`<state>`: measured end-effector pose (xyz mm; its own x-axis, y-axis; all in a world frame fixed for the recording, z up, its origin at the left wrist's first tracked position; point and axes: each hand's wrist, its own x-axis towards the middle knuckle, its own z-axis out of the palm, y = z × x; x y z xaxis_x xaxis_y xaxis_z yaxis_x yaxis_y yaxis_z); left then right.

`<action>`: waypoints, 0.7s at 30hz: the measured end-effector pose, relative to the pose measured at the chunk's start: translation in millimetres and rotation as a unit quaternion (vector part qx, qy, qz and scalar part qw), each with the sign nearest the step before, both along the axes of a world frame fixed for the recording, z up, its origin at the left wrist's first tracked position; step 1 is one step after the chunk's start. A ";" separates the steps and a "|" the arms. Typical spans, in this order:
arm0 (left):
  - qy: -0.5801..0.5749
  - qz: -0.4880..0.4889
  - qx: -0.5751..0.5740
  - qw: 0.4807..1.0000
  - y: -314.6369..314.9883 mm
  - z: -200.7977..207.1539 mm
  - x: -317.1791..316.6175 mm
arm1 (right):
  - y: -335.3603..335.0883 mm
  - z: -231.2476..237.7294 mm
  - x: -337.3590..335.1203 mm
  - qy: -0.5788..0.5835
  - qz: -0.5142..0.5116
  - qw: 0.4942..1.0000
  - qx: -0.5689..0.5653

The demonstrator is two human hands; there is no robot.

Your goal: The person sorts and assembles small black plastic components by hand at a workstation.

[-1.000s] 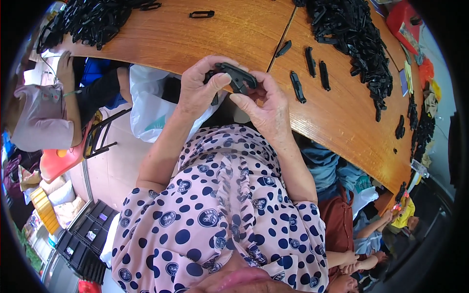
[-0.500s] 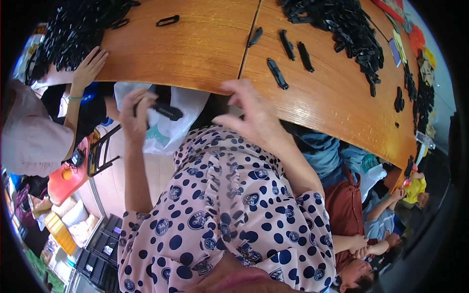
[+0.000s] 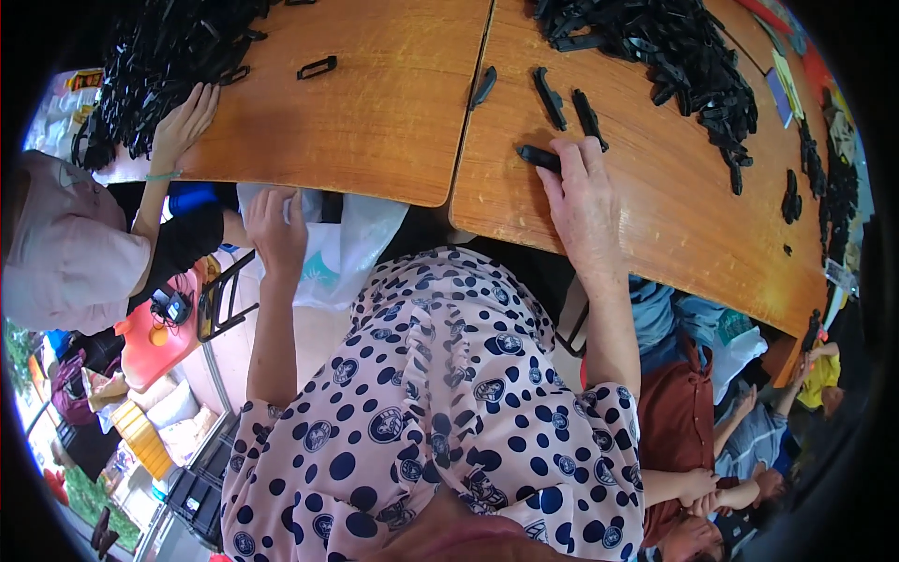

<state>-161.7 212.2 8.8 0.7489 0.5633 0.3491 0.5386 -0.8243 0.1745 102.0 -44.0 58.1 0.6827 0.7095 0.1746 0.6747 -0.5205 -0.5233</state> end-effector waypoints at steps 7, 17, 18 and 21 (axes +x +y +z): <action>-0.116 -0.280 -0.090 0.949 -54.4 56.8 132.5 | -1.5 -6.0 9.6 -0.110 0.063 0.983 -0.135; -0.006 -0.246 0.065 0.967 37.5 14.0 187.8 | -7.6 -9.6 11.7 -0.135 0.030 0.987 -0.087; -0.005 -0.245 0.071 0.967 40.6 17.1 189.9 | -8.4 -9.5 13.2 -0.136 0.031 0.987 -0.081; -0.034 -0.212 0.110 0.970 43.5 24.6 204.5 | -8.8 -5.6 18.0 -0.083 -0.030 0.994 -0.069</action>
